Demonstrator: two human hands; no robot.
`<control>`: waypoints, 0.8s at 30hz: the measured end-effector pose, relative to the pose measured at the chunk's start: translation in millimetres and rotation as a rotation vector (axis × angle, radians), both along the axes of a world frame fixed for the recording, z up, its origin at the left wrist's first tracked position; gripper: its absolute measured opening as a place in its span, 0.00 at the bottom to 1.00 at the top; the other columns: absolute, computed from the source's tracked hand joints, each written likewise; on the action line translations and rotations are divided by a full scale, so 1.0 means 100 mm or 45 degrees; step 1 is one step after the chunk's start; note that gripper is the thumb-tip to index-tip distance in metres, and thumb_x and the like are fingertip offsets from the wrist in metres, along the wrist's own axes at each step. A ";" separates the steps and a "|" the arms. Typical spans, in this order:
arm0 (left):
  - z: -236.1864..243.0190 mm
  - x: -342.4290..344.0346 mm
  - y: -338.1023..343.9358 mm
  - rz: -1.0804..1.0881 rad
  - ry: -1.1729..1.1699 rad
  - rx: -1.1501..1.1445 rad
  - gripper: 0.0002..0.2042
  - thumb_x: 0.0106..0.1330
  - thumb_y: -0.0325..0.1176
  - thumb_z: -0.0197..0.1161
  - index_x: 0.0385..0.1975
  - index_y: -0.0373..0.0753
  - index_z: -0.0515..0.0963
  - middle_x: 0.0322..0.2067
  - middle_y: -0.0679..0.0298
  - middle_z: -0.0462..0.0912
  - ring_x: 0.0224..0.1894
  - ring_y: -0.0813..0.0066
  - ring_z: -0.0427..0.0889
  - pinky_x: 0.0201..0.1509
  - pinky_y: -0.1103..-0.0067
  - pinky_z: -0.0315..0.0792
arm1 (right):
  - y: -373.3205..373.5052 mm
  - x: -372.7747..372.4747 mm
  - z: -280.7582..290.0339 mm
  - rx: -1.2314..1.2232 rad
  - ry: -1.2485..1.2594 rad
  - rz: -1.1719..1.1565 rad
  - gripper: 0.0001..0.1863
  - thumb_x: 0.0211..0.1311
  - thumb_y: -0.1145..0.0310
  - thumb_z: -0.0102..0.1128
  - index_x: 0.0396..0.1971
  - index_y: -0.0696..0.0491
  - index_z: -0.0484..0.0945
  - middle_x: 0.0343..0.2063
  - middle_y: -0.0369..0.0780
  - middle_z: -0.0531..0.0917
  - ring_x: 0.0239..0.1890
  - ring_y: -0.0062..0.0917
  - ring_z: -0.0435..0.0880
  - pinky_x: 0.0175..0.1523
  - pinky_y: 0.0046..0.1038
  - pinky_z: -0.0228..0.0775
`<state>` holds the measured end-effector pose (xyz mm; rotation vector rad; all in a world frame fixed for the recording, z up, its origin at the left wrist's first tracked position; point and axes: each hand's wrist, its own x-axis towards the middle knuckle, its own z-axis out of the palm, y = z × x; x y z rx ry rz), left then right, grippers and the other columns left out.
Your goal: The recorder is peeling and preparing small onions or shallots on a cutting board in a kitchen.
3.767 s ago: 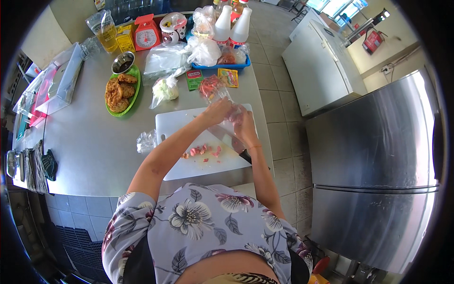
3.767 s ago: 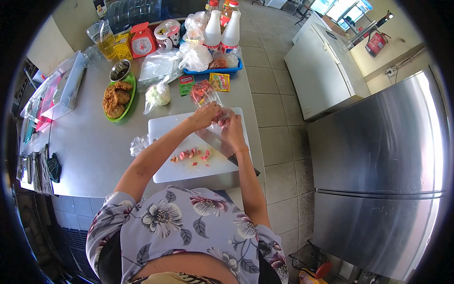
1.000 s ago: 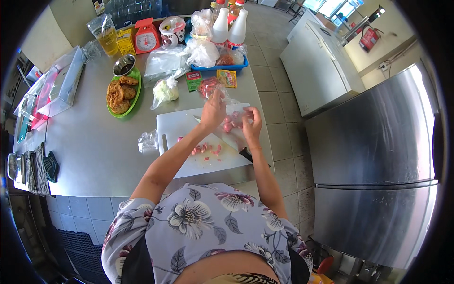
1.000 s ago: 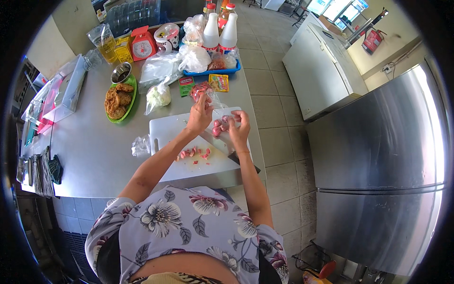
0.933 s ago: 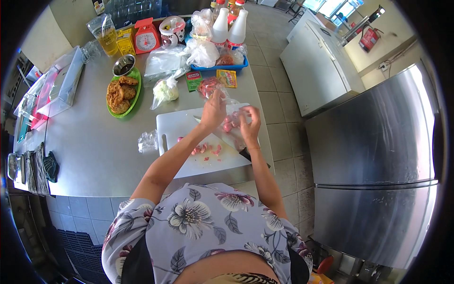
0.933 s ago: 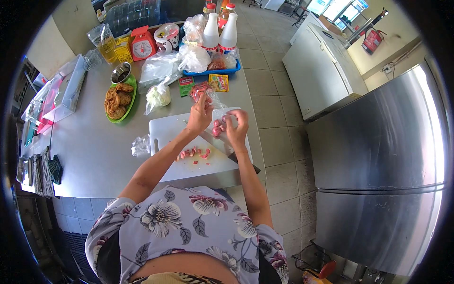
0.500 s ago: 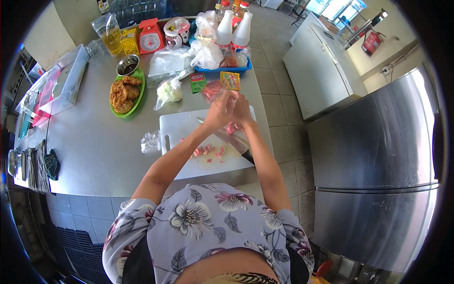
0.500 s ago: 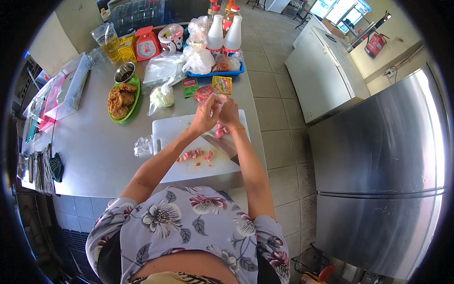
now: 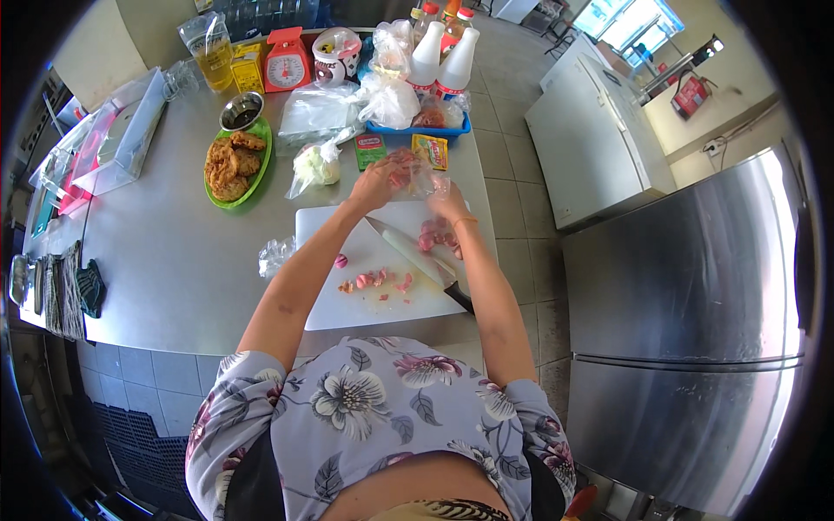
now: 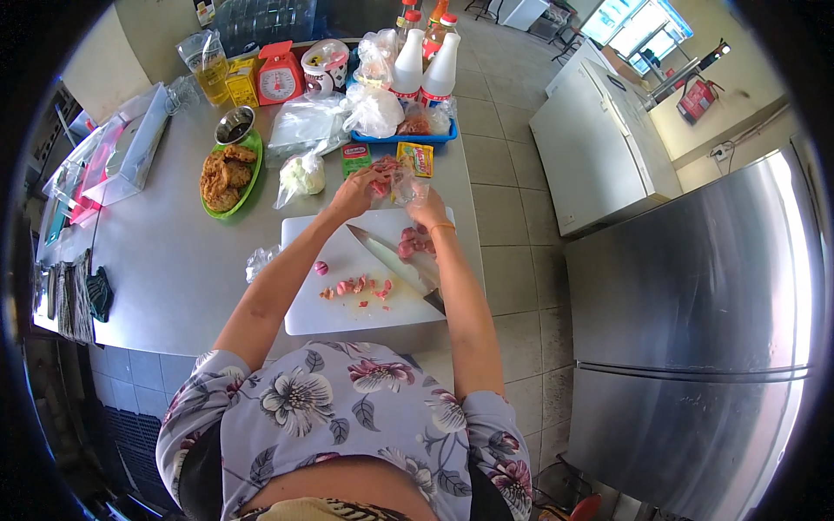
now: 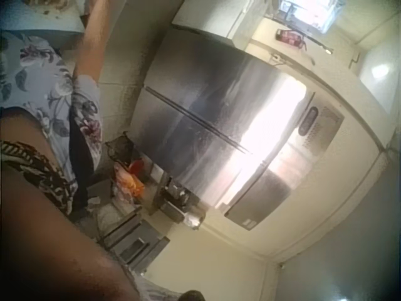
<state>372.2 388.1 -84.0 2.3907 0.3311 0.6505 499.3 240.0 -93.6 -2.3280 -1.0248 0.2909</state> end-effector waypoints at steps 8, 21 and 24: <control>0.04 0.10 0.07 -0.045 0.349 -0.023 0.14 0.52 0.26 0.57 0.39 0.48 0.78 0.49 0.65 0.73 0.54 0.64 0.69 0.59 0.67 0.62 | 0.28 0.07 0.14 -0.201 -0.089 0.008 0.24 0.48 0.65 0.48 0.50 0.45 0.69 0.44 0.48 0.77 0.46 0.44 0.76 0.50 0.40 0.66; -0.14 0.10 0.09 0.024 0.284 0.044 0.15 0.52 0.26 0.58 0.40 0.47 0.75 0.55 0.61 0.67 0.54 0.56 0.68 0.55 0.68 0.66 | 0.62 0.14 0.05 -0.137 -0.377 -0.050 0.17 0.49 0.62 0.52 0.42 0.41 0.76 0.39 0.43 0.80 0.46 0.39 0.76 0.46 0.40 0.69; -0.07 0.20 -0.02 0.032 0.342 -0.001 0.19 0.51 0.24 0.57 0.44 0.49 0.74 0.58 0.60 0.63 0.55 0.55 0.67 0.56 0.67 0.66 | 0.57 0.30 -0.05 -0.230 -0.347 -0.120 0.16 0.49 0.62 0.53 0.41 0.43 0.77 0.40 0.43 0.80 0.47 0.40 0.76 0.48 0.41 0.69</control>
